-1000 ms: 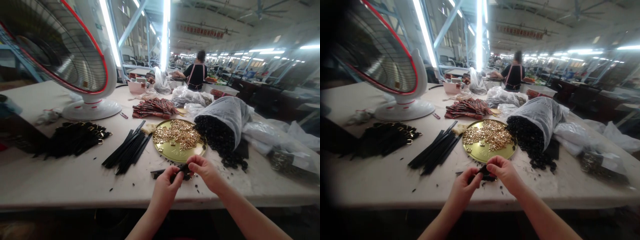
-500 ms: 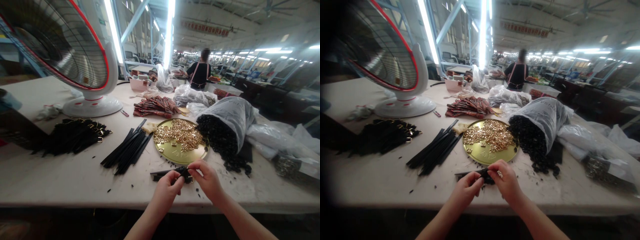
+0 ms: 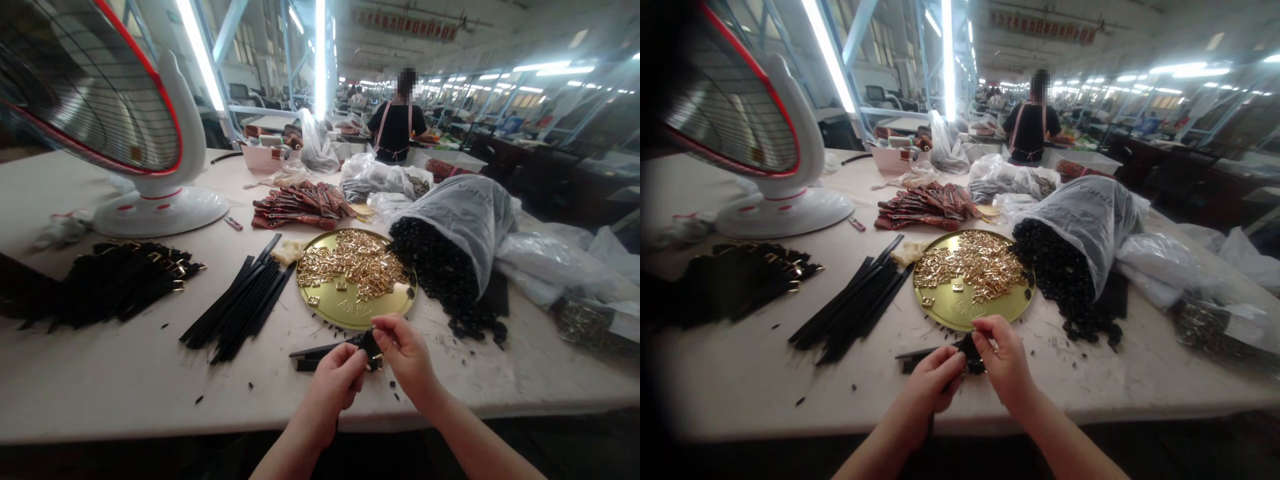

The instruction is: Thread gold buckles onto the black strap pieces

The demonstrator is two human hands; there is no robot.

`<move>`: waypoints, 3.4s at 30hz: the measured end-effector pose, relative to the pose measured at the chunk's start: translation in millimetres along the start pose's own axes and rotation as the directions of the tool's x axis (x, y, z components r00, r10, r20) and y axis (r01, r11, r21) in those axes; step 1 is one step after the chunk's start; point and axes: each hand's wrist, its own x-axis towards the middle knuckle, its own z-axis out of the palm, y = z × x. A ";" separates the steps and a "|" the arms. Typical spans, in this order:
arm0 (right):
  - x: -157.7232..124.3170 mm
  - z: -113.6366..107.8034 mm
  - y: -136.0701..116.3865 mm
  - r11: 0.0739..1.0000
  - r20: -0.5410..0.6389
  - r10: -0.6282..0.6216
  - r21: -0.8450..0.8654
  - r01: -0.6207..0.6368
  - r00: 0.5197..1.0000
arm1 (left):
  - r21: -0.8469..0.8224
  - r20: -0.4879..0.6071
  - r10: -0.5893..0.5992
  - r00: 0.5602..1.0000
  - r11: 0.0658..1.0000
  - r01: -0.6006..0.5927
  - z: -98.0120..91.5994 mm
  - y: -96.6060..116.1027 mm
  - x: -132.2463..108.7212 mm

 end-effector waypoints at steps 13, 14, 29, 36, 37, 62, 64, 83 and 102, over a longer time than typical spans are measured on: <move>5.3 5.2 3.6 0.822 0.123 0.392 0.398 -0.407 0.912 | 0.289 -0.067 0.302 0.951 0.918 -0.271 7.4 4.7 10.9; 4.7 5.8 3.0 0.782 0.160 0.429 0.426 -0.454 0.889 | 0.284 -0.068 0.319 0.945 0.915 -0.288 9.2 6.3 8.9; -20.7 2.3 -25.0 0.836 0.204 0.270 0.435 -0.335 0.941 | 0.126 -0.085 0.337 0.938 0.937 -0.325 -4.5 -0.4 -12.5; -28.9 -3.4 -29.2 0.740 0.472 0.372 0.369 -0.562 0.799 | 0.243 -0.061 0.443 0.894 0.876 -0.417 -4.4 -3.2 -33.5; -30.2 -5.1 -28.5 0.749 0.476 0.367 0.359 -0.558 0.799 | 0.299 -0.069 0.448 0.891 0.862 -0.410 -5.7 -5.0 -34.7; -30.1 -11.0 -4.6 0.937 0.282 0.324 0.034 -0.347 0.903 | 0.328 0.086 0.252 0.964 0.907 -0.266 -17.3 -26.9 -35.4; -30.5 -10.0 -1.3 0.954 0.256 0.292 -0.006 -0.301 0.922 | 0.314 0.071 0.253 0.965 0.912 -0.263 -17.0 -28.9 -31.6; -26.5 -27.8 -3.5 0.979 0.516 0.170 -0.187 -0.083 0.840 | 0.194 0.073 -0.045 0.996 0.981 0.030 -4.1 -17.5 -20.2; -42.6 -36.8 -8.5 0.937 0.489 0.346 -0.129 -0.326 0.801 | 0.598 0.110 0.136 0.985 0.782 -0.174 -9.9 -24.4 -36.2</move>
